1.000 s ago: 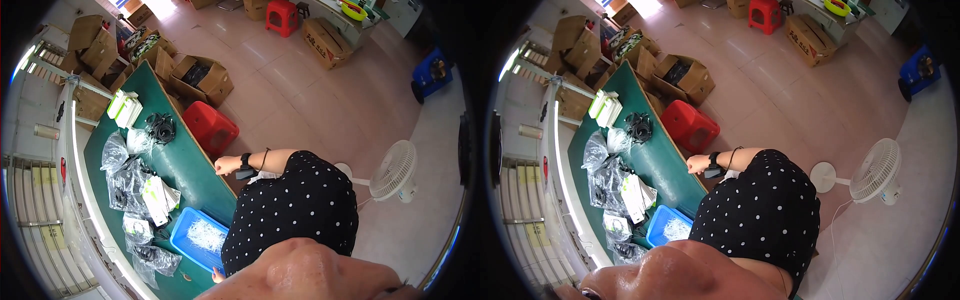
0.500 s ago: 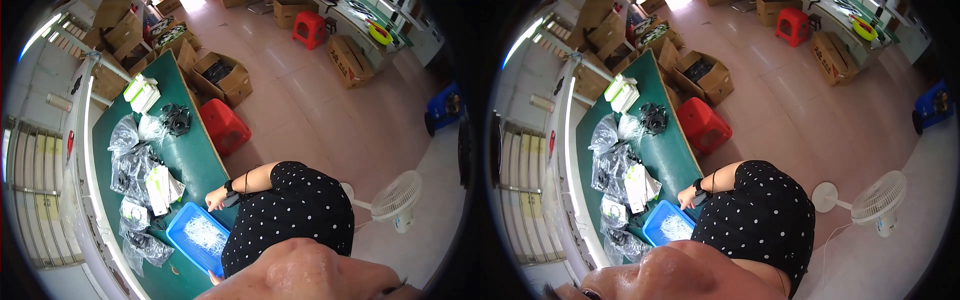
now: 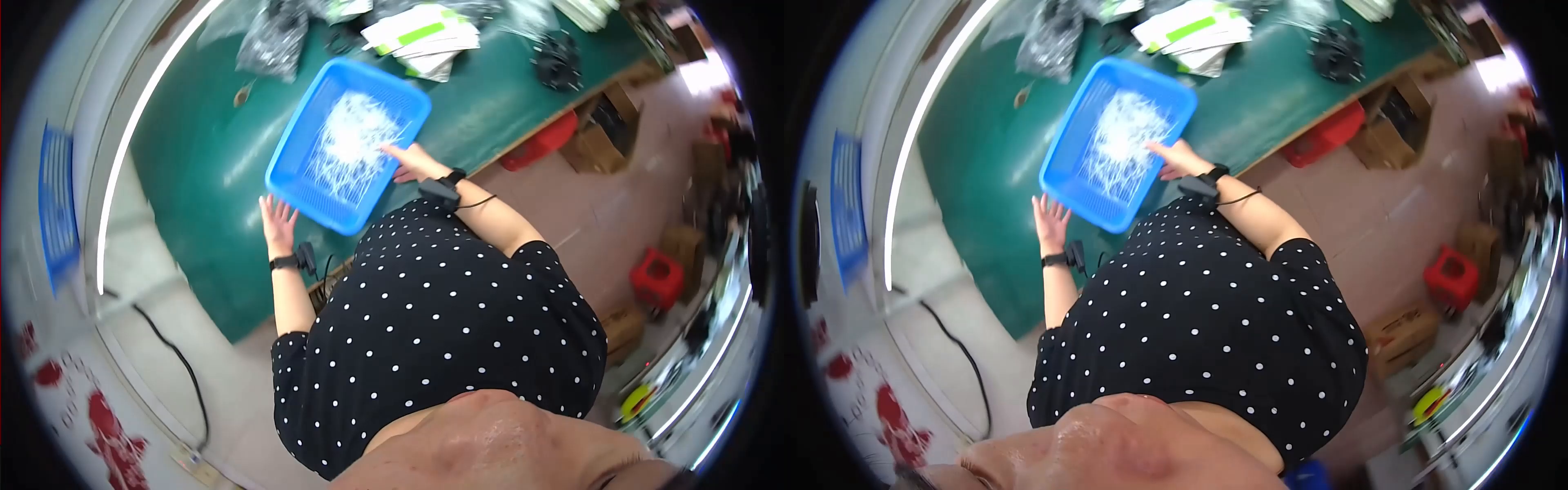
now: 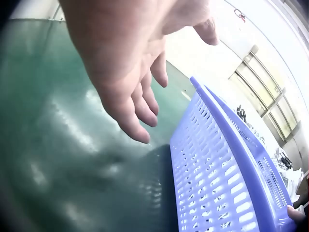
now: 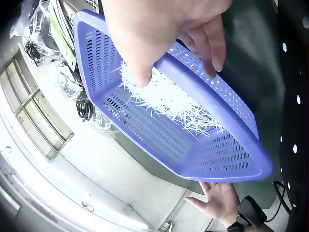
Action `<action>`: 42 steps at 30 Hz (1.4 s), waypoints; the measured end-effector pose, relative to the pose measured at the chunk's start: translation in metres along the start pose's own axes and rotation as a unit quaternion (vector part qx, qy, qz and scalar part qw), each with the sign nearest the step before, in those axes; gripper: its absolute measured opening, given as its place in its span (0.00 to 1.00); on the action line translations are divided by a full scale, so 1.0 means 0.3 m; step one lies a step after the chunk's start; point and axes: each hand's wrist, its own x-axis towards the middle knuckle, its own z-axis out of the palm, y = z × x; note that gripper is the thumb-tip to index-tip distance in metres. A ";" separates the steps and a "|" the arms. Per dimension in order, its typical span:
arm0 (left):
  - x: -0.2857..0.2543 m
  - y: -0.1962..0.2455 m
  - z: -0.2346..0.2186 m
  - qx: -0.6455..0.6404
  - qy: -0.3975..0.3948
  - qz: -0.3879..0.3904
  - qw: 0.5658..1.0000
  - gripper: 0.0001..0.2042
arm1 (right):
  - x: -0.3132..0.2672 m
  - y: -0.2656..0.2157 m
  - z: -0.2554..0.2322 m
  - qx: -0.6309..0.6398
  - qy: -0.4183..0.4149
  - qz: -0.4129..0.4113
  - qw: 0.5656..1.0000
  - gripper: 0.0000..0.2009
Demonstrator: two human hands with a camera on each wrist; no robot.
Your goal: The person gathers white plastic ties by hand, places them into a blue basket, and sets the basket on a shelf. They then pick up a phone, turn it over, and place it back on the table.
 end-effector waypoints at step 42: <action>-0.483 -0.252 0.249 -0.215 -0.013 0.187 0.958 0.27 | -0.069 -0.259 -0.138 -0.214 -0.300 -0.134 0.920 0.26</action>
